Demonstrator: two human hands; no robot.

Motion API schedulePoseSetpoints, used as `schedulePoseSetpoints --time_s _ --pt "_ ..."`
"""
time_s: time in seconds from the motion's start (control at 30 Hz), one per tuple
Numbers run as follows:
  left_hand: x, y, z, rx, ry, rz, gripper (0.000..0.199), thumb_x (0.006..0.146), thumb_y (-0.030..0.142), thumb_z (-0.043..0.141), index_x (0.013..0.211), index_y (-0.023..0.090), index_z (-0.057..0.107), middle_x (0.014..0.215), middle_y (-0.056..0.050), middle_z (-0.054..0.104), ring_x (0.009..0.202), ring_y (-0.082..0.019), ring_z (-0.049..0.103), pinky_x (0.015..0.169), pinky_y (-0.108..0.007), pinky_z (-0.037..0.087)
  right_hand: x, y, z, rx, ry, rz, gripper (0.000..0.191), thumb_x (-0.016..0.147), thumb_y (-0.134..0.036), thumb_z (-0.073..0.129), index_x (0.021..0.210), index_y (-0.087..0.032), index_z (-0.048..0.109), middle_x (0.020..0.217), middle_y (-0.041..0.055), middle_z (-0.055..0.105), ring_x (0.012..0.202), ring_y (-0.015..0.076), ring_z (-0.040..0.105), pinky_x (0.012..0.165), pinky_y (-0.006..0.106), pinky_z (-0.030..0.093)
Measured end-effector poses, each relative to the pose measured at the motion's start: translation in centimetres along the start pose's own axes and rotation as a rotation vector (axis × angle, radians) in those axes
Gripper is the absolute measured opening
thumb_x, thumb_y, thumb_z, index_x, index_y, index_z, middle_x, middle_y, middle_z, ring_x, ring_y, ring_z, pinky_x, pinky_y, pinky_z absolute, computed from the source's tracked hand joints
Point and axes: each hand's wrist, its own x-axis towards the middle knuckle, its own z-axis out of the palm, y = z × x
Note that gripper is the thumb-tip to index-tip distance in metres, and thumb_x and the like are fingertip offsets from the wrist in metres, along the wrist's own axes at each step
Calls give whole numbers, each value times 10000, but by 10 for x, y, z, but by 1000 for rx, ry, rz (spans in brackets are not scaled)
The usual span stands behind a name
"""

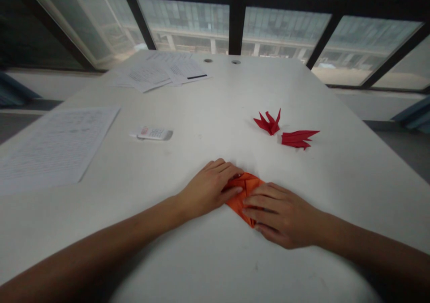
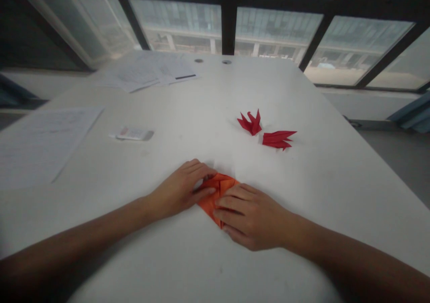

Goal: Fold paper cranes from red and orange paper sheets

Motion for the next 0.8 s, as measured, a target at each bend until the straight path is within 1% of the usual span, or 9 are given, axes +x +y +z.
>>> schedulePoseSetpoints --time_s 0.07,0.17,0.23,0.3,0.47,0.6,0.67,0.7,0.8 --pt "2 0 1 30 -6 -41 206 988 321 622 1155 200 618 1005 -35 686 932 -212 574 855 -363 456 1 -1 0 10 -3 -28 282 937 -204 626 1203 -143 696 1162 106 749 1117 260 650 985 436 532" --pt "4 -1 1 41 -24 -41 116 999 298 606 1047 198 643 948 -22 683 898 -199 571 831 -348 442 1 -2 -2 32 15 -68 230 933 -220 629 1132 -144 713 1170 108 755 1121 260 665 993 433 543" --pt "4 -1 1 38 -24 -23 106 1002 289 600 986 197 649 940 -21 681 896 -194 569 829 -341 435 1 -2 -3 30 45 -79 237 930 -217 630 1136 -131 710 1164 119 758 1120 260 671 996 434 549" --pt "3 -2 0 23 -12 -6 92 1001 274 600 992 201 654 960 -22 683 910 -190 574 838 -334 432 0 -2 -4 6 99 -74 279 919 -196 638 1180 -116 696 1184 136 750 1124 263 670 1001 447 551" --pt "0 -2 -1 19 4 93 114 978 178 605 1071 217 658 1015 -22 686 978 -181 597 886 -323 427 -2 -2 -4 -80 237 79 397 912 -148 640 1309 -141 625 1301 165 683 1175 281 644 994 475 557" --pt "-4 0 0 157 17 197 158 1020 196 522 1050 214 676 1003 -43 678 926 -175 593 864 -316 441 -2 2 -2 -154 277 243 448 932 -245 694 1355 -152 581 1299 192 651 1182 308 625 985 497 558" --pt "-4 1 0 223 19 236 204 1042 221 476 1048 214 681 986 -50 680 895 -177 591 839 -317 450 -1 4 -2 -142 288 290 418 921 -292 725 1297 -153 602 1251 186 667 1151 314 627 963 497 559" --pt "-4 2 1 242 20 245 212 1045 231 467 1055 214 678 973 -51 681 890 -181 595 831 -321 454 -1 4 -2 -127 295 295 356 916 -291 732 1231 -161 627 1206 174 682 1114 307 636 942 489 561" --pt "-4 2 3 244 44 192 203 1044 249 466 1139 209 640 968 -49 692 904 -190 621 838 -333 471 0 4 -3 -104 331 216 150 896 -230 739 1014 -180 663 1055 127 709 985 271 661 890 462 555"
